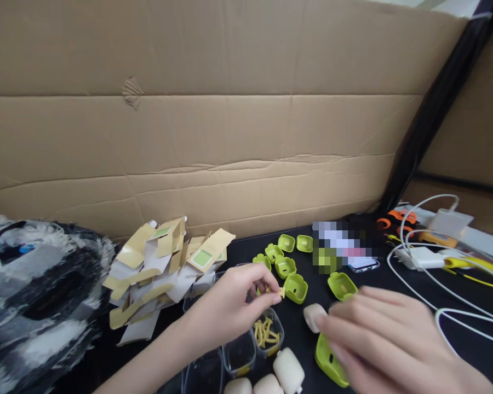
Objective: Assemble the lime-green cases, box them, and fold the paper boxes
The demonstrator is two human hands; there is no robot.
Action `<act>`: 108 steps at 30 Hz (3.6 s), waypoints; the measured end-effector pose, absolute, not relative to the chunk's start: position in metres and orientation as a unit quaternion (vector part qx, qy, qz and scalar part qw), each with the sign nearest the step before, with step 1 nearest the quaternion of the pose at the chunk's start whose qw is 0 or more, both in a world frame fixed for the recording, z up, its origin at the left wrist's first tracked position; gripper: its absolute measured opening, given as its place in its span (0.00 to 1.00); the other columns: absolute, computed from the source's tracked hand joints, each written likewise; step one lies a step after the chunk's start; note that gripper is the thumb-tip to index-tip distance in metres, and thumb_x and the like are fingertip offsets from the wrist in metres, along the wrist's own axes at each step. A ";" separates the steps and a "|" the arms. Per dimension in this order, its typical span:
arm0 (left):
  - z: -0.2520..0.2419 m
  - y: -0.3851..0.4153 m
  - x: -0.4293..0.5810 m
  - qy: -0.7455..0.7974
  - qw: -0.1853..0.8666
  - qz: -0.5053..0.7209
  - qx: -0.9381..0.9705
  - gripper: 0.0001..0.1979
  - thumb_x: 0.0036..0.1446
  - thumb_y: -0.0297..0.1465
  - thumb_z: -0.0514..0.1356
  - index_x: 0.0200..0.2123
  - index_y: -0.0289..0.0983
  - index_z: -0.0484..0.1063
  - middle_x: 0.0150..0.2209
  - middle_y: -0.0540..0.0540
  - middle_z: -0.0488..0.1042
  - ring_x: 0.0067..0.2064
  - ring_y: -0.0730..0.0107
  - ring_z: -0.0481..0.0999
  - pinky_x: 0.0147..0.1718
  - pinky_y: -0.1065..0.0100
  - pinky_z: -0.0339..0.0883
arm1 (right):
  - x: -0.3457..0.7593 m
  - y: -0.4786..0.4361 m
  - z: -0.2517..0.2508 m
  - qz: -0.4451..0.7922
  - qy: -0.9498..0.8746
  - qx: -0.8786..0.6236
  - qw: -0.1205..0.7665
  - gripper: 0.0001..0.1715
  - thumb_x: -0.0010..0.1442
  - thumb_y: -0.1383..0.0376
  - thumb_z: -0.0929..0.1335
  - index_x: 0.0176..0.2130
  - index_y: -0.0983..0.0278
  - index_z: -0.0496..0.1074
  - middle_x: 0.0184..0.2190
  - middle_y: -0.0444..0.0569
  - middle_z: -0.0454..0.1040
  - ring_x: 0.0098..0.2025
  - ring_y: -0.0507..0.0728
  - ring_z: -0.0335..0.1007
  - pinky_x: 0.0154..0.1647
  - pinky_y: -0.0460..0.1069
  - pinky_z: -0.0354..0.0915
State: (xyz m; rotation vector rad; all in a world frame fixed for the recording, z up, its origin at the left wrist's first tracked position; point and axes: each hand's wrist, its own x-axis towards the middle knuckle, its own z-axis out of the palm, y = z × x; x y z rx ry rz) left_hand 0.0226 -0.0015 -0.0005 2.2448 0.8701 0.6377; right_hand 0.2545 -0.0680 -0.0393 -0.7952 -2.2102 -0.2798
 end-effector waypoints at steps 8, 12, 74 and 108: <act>-0.002 -0.002 0.027 0.306 0.375 0.287 0.826 0.05 0.52 0.26 0.67 0.32 0.35 0.73 0.28 0.52 0.73 0.30 0.74 0.71 0.31 0.73 0.64 | 0.227 -0.029 -0.050 0.267 -0.766 -0.395 0.432 0.06 0.63 0.63 0.66 0.41 0.61 0.71 0.31 0.45 0.77 0.32 0.52 0.75 0.33 0.46 0.71; -0.006 -0.008 0.031 0.328 0.398 0.346 0.784 0.04 0.51 0.24 0.67 0.30 0.35 0.74 0.27 0.53 0.73 0.30 0.74 0.71 0.30 0.74 0.64 | 0.220 -0.033 -0.056 0.388 -0.712 -0.401 0.427 0.11 0.60 0.57 0.69 0.34 0.62 0.71 0.25 0.44 0.77 0.28 0.51 0.76 0.29 0.45 0.72; -0.024 -0.003 0.041 0.313 0.622 0.294 0.655 0.10 0.52 0.36 0.63 0.32 0.34 0.75 0.23 0.52 0.74 0.21 0.79 0.66 0.22 0.74 0.61 | 0.228 -0.042 -0.047 0.147 -0.799 -0.367 0.453 0.08 0.65 0.70 0.63 0.33 0.61 0.67 0.25 0.42 0.69 0.26 0.51 0.68 0.27 0.45 0.65; -0.009 -0.006 0.030 0.220 0.271 0.358 0.866 0.07 0.58 0.25 0.61 0.36 0.34 0.79 0.34 0.44 0.82 0.33 0.69 0.79 0.34 0.72 0.70 | 0.271 -0.109 -0.098 -0.073 -0.768 -0.556 0.310 0.25 0.48 0.53 0.74 0.42 0.61 0.69 0.29 0.49 0.78 0.27 0.60 0.79 0.24 0.49 0.76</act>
